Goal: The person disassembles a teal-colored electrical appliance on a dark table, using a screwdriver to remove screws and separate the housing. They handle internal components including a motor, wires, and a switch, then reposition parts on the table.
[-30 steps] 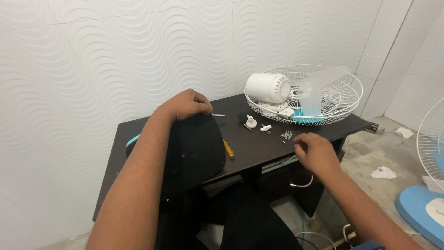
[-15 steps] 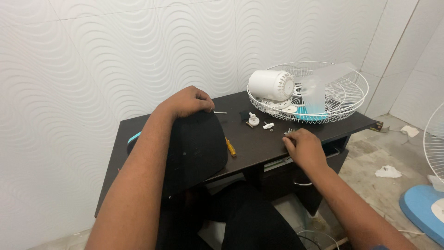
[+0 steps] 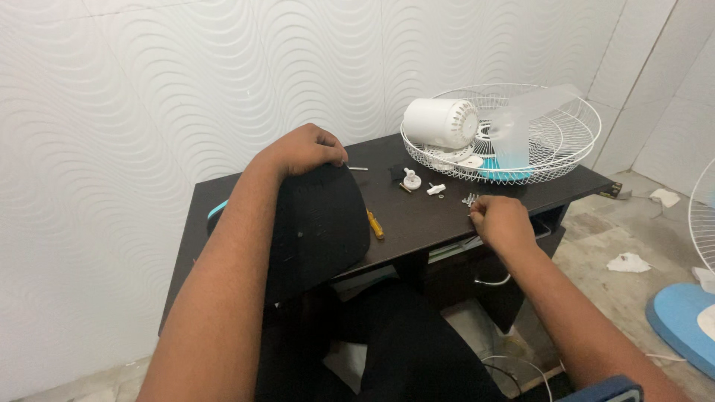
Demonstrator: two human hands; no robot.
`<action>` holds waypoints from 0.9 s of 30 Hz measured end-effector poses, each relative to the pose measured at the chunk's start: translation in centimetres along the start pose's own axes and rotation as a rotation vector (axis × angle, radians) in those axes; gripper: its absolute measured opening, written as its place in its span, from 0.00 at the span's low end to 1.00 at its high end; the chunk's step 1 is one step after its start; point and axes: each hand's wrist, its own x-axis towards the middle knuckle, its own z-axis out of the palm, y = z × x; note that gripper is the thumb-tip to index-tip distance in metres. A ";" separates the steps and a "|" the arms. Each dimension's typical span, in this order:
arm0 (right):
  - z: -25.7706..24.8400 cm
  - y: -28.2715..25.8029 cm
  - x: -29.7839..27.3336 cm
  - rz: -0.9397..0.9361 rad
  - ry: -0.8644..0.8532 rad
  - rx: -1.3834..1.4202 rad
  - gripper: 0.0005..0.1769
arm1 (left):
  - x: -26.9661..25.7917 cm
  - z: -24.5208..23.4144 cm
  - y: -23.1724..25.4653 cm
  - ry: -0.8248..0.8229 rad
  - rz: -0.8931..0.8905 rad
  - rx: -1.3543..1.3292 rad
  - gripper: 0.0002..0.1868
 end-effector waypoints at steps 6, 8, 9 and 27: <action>0.8 2.4 -0.7 -0.084 0.216 0.087 0.10 | -0.2 -0.2 -0.2 -0.012 0.019 -0.018 0.15; 1.1 2.8 -0.9 -0.034 0.225 0.151 0.11 | -0.3 -0.2 -0.2 -0.011 0.034 -0.028 0.15; 1.2 3.0 -1.0 -0.009 0.229 0.183 0.11 | -0.2 -0.2 -0.1 -0.012 0.042 -0.034 0.15; 0.8 1.6 -4.7 -0.171 0.467 -0.024 0.08 | -0.3 -0.2 0.0 -0.014 0.002 -0.009 0.16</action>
